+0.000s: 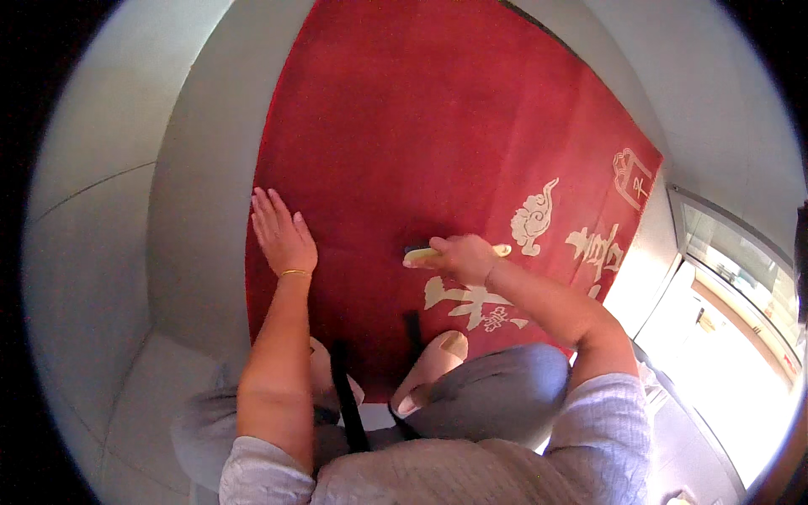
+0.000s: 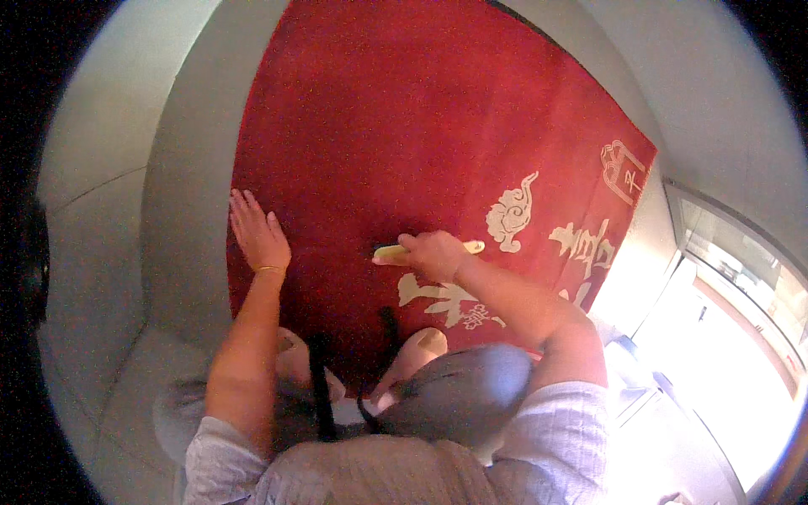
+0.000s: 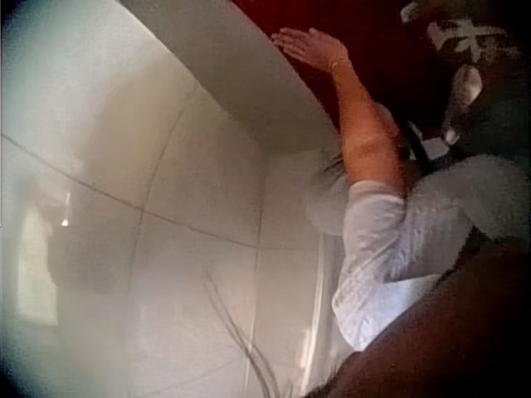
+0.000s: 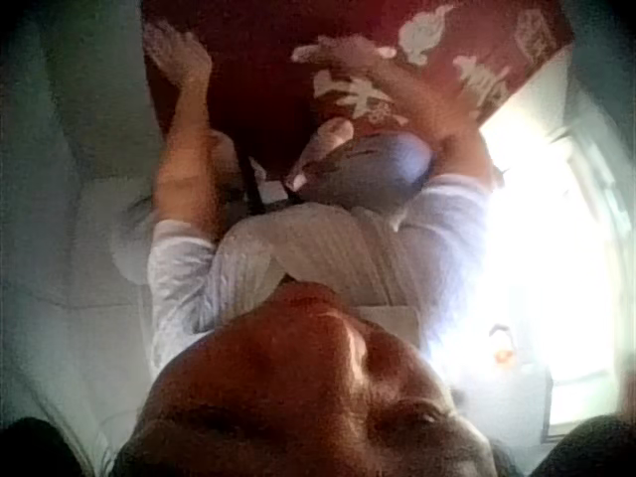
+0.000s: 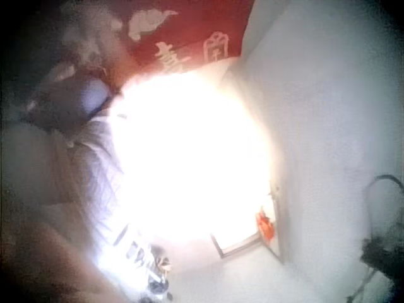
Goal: The person scrubs a red bathroom mat with a yellow brush, then sprays the mat with a handheld shower head, and continues scrubbing the mat.
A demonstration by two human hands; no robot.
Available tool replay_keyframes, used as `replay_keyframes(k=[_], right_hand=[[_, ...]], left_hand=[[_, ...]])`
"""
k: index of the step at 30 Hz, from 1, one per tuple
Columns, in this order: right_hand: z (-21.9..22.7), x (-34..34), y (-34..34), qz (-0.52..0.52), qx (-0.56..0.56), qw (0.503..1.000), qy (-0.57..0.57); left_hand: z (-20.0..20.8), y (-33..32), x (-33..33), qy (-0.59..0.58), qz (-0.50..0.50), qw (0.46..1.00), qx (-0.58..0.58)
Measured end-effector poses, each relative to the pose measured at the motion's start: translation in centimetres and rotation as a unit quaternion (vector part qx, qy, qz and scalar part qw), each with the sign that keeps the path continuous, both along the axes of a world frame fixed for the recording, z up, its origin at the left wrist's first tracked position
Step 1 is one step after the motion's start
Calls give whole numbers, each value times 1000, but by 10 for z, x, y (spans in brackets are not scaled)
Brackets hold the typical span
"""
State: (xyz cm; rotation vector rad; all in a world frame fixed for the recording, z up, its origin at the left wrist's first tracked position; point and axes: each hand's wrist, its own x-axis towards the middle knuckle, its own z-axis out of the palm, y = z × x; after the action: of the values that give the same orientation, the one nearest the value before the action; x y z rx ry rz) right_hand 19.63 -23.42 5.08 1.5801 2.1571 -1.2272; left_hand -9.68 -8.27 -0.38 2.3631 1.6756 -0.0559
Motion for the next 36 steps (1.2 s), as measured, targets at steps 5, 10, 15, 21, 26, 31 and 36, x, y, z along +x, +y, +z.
replay_keyframes(k=[5, 10, 15, 21, 26, 31, 36], right_hand=[[-11, 70, 72, -276, 39, 957, -75], [-18, 56, 34, -405, -33, 912, -48], [-7, 13, -69, -189, 3, 982, 9], [-14, 133, 53, -392, 174, 890, -157], [-2, 83, -3, -473, 10, 881, -21], [22, 42, -67, -206, -65, 976, 20], [-20, 105, 25, -310, 29, 947, -75]], left_hand=[[-4, -1, 10, -5, -27, 999, 37], [-11, -3, 4, 1, -25, 999, 37], [-7, -17, 58, 15, -24, 999, 44], [12, -63, 168, 58, -164, 984, -34], [4, -57, 153, 69, -169, 983, -24], [8, -58, 164, 81, -162, 983, -29], [3, -60, 158, 30, -147, 988, -38]])
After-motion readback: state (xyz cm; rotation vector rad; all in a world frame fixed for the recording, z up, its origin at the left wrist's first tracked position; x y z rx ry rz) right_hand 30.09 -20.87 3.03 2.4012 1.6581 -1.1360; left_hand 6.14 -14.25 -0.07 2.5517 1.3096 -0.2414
